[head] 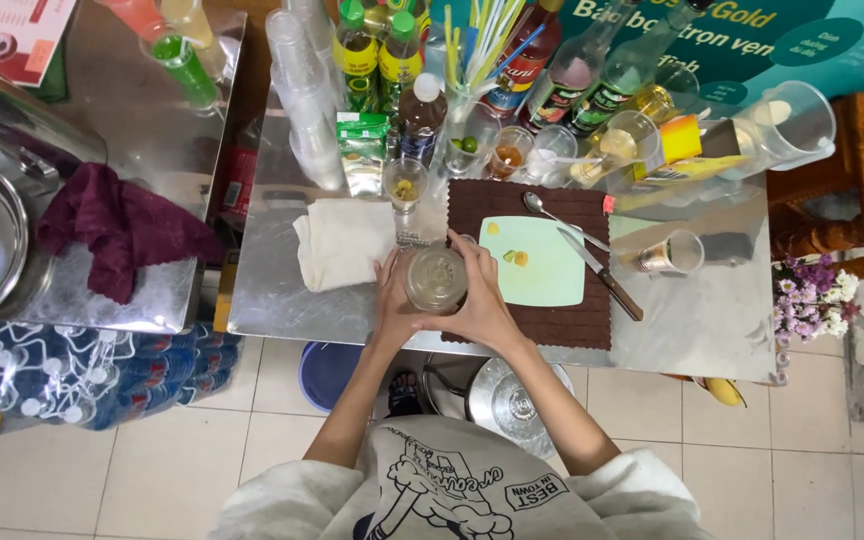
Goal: The person retrieves ice from a cooler, adds it to a shaker containing a yellow liquid, and shakes the mixture. They then pour the drink into a plastic cup, add a lime garnish, insert a straw, and place the finished drink on a display stand.
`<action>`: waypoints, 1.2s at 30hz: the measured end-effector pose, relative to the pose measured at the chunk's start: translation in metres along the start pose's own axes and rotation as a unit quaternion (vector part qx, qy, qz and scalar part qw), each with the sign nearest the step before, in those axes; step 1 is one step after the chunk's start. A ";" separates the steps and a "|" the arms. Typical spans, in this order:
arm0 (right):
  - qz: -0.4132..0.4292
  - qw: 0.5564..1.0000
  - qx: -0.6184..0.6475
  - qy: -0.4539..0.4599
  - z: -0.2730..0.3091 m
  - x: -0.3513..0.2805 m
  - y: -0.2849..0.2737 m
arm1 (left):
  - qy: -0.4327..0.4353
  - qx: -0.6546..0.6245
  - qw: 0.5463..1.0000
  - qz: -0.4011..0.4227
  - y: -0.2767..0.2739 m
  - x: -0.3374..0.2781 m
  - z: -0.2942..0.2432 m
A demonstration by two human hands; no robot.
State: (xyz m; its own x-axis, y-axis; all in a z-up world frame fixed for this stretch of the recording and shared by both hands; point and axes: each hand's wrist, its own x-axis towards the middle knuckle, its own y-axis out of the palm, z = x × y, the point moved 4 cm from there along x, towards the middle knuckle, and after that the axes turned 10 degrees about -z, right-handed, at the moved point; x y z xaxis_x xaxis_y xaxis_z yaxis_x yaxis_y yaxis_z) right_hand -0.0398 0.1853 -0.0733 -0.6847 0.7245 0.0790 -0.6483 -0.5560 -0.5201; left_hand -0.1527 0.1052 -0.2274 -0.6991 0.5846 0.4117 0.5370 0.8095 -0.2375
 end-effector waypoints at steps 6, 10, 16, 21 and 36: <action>-0.003 1.000 -0.017 0.017 0.005 0.000 0.002 | -0.019 0.013 0.999 0.038 0.002 -0.003 -0.002; -0.036 0.998 -0.048 0.003 -0.001 0.007 0.010 | -0.018 0.015 0.999 -0.040 -0.001 0.007 -0.027; -0.027 0.998 -0.014 -0.057 -0.022 0.015 0.007 | -0.027 0.012 0.998 0.048 -0.004 0.013 -0.008; 0.058 0.994 0.009 -0.090 -0.007 0.021 -0.011 | -0.044 -0.010 0.990 0.137 0.000 0.014 0.008; -0.013 0.995 0.081 -0.064 0.019 0.013 -0.026 | -0.023 0.017 0.994 0.106 -0.005 0.011 -0.005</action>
State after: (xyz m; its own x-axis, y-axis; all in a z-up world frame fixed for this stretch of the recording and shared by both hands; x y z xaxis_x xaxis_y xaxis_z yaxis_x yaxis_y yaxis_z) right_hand -0.0375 0.2016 -0.0427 -0.6967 0.6876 0.2045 -0.7047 -0.6028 -0.3741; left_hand -0.1605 0.1074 -0.2177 -0.5927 0.7440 0.3086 0.6597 0.6682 -0.3440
